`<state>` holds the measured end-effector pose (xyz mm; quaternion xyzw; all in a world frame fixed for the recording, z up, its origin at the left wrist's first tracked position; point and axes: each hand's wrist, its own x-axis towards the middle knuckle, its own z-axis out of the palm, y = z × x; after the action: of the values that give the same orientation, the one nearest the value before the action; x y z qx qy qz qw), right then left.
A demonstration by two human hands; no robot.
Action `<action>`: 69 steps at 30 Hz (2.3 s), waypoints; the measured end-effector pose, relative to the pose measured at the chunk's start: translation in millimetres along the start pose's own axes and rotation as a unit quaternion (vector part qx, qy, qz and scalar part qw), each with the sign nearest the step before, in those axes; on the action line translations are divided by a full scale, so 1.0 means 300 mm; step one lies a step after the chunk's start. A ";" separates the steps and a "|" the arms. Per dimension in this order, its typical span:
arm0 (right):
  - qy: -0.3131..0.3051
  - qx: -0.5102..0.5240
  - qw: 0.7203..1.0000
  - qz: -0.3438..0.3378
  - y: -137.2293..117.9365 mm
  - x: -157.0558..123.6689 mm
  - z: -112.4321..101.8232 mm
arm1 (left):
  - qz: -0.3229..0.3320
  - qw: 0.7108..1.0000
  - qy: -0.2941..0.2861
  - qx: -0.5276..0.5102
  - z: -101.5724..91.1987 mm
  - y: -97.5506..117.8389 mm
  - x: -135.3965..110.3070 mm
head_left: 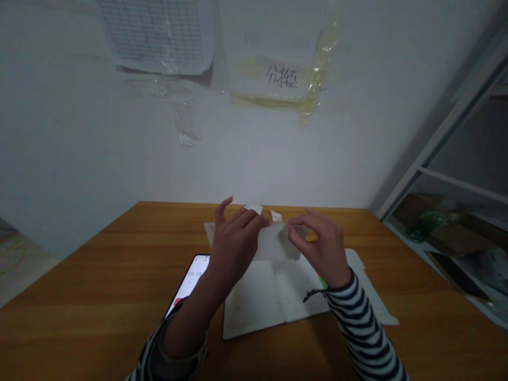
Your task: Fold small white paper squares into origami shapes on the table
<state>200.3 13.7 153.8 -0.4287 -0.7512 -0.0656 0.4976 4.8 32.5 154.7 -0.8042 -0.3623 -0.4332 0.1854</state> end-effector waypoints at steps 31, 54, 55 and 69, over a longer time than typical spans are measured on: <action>-0.014 0.000 1.000 0.007 -0.004 0.002 -0.001 | -0.002 1.000 -0.004 0.006 0.000 -0.003 -0.002; -0.022 0.000 1.000 0.021 -0.009 0.000 -0.003 | 0.003 1.000 0.003 0.004 0.004 -0.003 -0.003; -0.021 0.001 1.000 0.019 -0.007 0.000 -0.003 | 0.002 1.000 0.001 0.004 0.004 -0.001 -0.003; -0.041 -0.016 0.999 0.030 -0.008 0.002 -0.002 | 0.002 1.000 0.001 -0.005 0.006 0.001 -0.003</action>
<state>198.9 12.3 155.5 -0.4611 -0.7567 -0.0452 0.4612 5.5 33.0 152.8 -0.8052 -0.3585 -0.4358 0.1822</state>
